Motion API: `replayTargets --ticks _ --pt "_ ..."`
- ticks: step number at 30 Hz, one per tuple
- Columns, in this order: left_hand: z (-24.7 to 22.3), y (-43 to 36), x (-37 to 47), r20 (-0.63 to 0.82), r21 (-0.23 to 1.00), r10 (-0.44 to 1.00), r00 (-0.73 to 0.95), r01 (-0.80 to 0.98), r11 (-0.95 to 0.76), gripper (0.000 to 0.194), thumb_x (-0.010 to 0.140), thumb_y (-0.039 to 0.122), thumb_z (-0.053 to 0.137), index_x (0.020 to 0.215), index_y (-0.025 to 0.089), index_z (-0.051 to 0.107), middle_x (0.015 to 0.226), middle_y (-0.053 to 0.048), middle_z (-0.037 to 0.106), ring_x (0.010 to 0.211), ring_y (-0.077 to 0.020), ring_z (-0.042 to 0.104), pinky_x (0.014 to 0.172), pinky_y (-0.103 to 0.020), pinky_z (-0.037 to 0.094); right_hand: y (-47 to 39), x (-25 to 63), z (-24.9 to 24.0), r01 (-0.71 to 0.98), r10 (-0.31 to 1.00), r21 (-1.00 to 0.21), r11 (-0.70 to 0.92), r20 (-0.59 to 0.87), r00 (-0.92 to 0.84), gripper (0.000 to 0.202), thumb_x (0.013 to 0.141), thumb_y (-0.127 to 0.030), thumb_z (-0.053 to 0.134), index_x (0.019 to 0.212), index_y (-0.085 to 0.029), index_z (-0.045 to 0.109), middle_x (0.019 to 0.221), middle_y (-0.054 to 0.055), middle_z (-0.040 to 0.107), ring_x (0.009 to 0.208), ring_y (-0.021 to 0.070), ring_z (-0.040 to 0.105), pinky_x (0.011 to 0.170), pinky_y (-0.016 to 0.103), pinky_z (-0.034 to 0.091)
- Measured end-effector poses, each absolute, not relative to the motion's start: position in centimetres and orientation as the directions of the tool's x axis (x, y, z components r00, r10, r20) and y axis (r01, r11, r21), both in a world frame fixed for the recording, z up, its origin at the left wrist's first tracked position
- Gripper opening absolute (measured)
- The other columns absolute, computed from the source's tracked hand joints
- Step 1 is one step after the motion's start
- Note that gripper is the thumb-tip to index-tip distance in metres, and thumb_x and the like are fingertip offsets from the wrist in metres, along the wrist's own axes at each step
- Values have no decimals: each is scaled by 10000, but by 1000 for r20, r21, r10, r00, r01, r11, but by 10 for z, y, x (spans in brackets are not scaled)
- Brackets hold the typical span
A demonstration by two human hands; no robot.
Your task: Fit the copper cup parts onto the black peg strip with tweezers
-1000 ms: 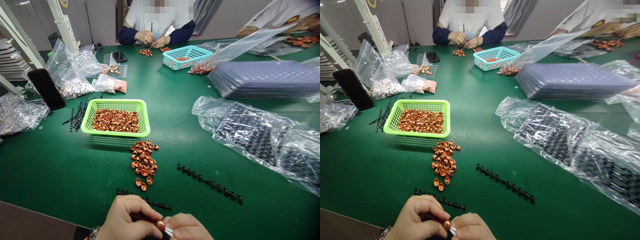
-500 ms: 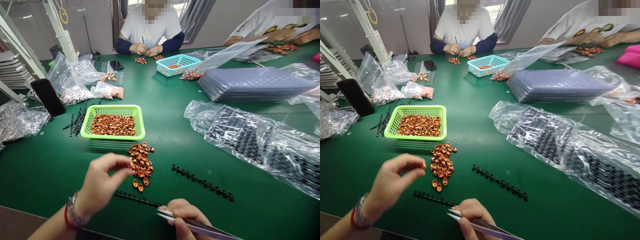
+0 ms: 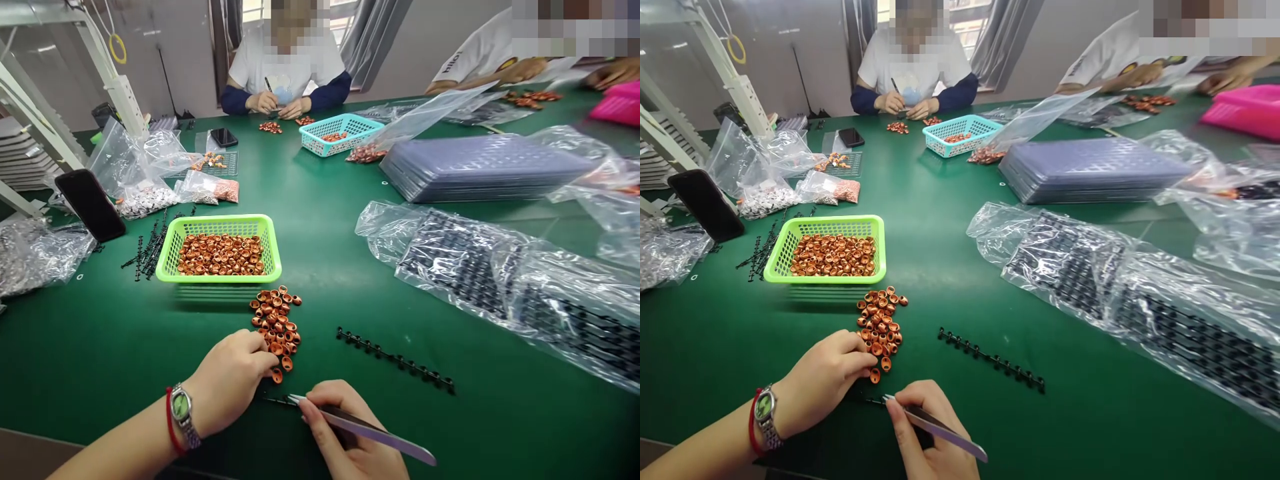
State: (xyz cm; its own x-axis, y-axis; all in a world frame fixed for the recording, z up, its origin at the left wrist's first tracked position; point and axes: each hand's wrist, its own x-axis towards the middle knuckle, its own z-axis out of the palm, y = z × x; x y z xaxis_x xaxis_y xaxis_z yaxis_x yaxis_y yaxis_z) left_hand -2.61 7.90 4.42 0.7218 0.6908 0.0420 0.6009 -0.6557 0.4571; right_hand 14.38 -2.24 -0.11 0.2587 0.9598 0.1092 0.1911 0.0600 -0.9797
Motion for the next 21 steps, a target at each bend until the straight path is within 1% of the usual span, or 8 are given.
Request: replayTargets --ticks 3,7,8,10,12,14,16,21 --pt "38 76 -30 28 444 730 682 646 -621 148 935 54 709 879 183 756 891 -42 716 827 -224 678 736 -310 557 -22 144 -1 220 961 -974 57 113 253 279 1020 -457 664 839 -247 696 775 9 628 654 178 602 630 252 527" --pt "40 71 -35 37 449 768 639 676 -584 189 933 8 644 883 180 702 876 -32 686 785 -210 664 704 -295 550 -21 152 -1 288 964 -954 87 153 217 254 1029 -417 656 848 -244 695 776 17 638 650 185 628 616 255 552" --pt "41 66 -35 44 471 781 623 676 -566 195 929 -2 633 880 178 691 875 -33 685 777 -208 664 700 -292 549 -20 154 -1 308 965 -946 102 169 201 246 1030 -400 655 845 -242 692 771 17 641 647 184 635 605 251 555" --pt "44 54 -34 51 565 812 582 653 -504 192 923 -6 626 890 176 678 876 -33 693 763 -197 671 702 -276 548 -20 158 -3 341 965 -932 120 190 183 225 1033 -368 652 849 -242 685 768 11 644 638 174 646 591 237 558" --pt "44 40 -33 25 684 839 544 603 -411 175 919 8 633 902 177 674 859 -24 714 736 -180 682 692 -247 545 -21 162 -5 365 965 -923 117 193 179 200 1033 -349 653 864 -244 679 775 1 648 629 161 654 584 222 558" --pt "41 28 -32 -7 760 852 523 557 -336 158 912 29 635 896 179 681 824 -17 733 705 -171 690 669 -226 539 -22 165 -8 384 965 -917 106 187 181 186 1031 -346 656 875 -246 677 782 -3 657 642 158 671 592 214 562" --pt "35 20 -32 -8 798 867 499 525 -295 161 917 48 615 909 178 709 819 -25 750 714 -174 706 679 -221 545 -23 167 -9 386 966 -917 103 184 180 189 1030 -350 654 874 -245 676 783 -3 662 656 162 685 603 213 570" --pt "25 18 -32 59 857 895 443 437 -273 244 953 93 582 1061 199 774 897 -49 766 786 -174 735 738 -213 567 -23 165 -7 360 967 -928 98 174 185 222 1030 -371 649 855 -239 685 761 5 655 627 174 672 567 231 562"
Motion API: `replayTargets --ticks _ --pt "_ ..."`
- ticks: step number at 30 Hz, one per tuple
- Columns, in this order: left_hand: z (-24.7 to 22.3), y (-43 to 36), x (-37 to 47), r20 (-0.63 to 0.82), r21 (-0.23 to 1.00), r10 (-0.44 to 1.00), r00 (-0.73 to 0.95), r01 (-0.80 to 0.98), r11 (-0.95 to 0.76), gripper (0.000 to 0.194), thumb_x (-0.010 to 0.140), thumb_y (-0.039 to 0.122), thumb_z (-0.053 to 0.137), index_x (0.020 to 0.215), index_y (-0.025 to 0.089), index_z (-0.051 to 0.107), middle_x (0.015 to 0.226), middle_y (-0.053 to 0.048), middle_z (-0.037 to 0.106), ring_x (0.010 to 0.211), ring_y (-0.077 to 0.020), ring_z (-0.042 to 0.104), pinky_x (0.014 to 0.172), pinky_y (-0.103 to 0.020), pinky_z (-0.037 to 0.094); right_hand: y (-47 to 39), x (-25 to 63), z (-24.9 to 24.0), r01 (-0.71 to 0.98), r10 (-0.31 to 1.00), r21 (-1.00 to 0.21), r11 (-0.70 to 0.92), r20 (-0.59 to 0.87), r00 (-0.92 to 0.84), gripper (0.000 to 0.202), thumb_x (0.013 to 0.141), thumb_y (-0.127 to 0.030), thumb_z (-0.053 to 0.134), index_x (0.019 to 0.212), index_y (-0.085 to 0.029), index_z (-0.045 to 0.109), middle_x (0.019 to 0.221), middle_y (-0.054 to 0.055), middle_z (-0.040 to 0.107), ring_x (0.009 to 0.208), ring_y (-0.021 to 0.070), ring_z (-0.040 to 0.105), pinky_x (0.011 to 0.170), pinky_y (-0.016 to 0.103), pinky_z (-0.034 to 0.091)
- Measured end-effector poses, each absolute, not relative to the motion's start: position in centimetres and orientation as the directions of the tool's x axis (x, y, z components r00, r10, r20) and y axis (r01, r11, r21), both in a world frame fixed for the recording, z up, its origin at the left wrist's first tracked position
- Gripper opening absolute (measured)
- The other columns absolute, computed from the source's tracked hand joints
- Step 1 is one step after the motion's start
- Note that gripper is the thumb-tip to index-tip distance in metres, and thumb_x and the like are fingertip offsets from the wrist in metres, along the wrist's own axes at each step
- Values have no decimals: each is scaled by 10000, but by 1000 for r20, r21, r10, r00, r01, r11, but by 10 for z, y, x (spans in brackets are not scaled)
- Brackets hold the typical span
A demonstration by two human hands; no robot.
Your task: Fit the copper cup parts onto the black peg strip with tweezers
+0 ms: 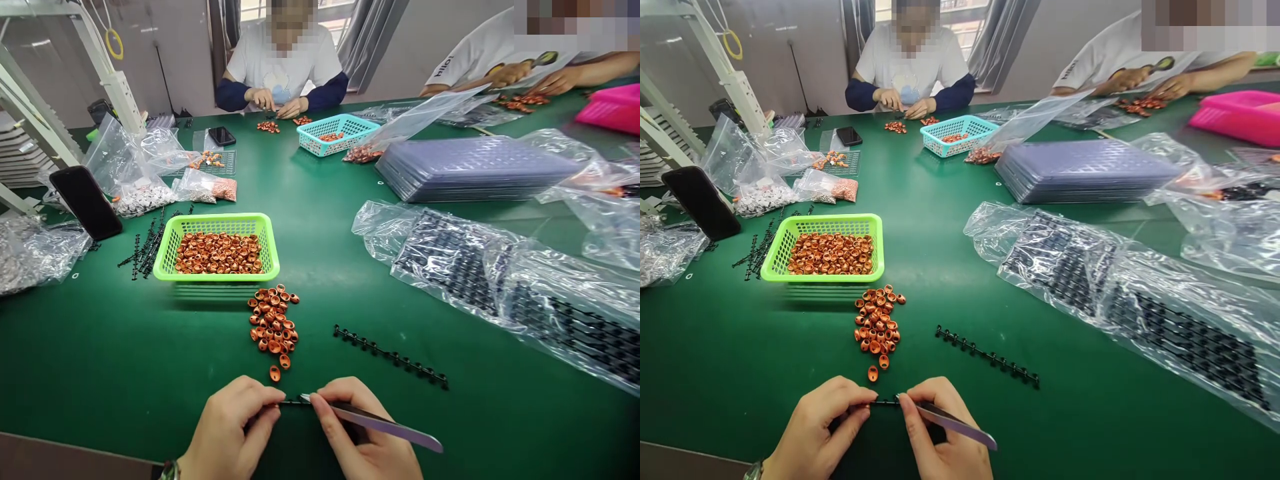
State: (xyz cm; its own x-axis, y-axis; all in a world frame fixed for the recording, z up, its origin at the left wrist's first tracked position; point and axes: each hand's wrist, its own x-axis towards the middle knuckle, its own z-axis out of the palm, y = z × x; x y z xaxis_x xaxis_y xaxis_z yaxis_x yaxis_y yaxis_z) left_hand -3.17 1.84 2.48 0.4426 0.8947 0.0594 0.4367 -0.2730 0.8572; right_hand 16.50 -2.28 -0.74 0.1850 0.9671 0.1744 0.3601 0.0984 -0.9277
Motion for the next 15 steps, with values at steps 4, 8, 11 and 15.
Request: replayTargets --ticks 4,8,11,15 --pt "25 19 -31 49 861 899 436 438 -259 222 942 91 598 1004 207 778 886 -44 765 783 -176 736 732 -216 564 -23 164 -6 355 964 -932 69 154 218 276 1027 -428 650 828 -239 686 751 7 656 618 179 657 562 248 538" --pt "27 18 -30 31 848 893 448 461 -261 199 937 91 599 963 197 765 859 -41 760 760 -178 723 718 -225 553 -22 167 -6 336 978 -938 87 145 151 273 1026 -417 657 822 -243 708 745 10 672 640 185 663 581 246 540" --pt "27 20 -29 9 851 902 433 470 -234 188 927 84 614 930 196 765 845 -37 763 750 -179 717 718 -228 556 -22 170 -6 303 984 -952 50 100 151 244 1013 -413 680 835 -248 711 754 1 689 646 179 670 589 231 542" --pt "26 22 -28 22 889 925 378 416 -191 210 923 92 672 1052 195 802 896 -49 795 777 -182 746 744 -219 575 -22 174 -7 275 975 -961 1 63 215 195 1001 -387 700 855 -257 693 746 -21 671 616 155 657 569 192 543"
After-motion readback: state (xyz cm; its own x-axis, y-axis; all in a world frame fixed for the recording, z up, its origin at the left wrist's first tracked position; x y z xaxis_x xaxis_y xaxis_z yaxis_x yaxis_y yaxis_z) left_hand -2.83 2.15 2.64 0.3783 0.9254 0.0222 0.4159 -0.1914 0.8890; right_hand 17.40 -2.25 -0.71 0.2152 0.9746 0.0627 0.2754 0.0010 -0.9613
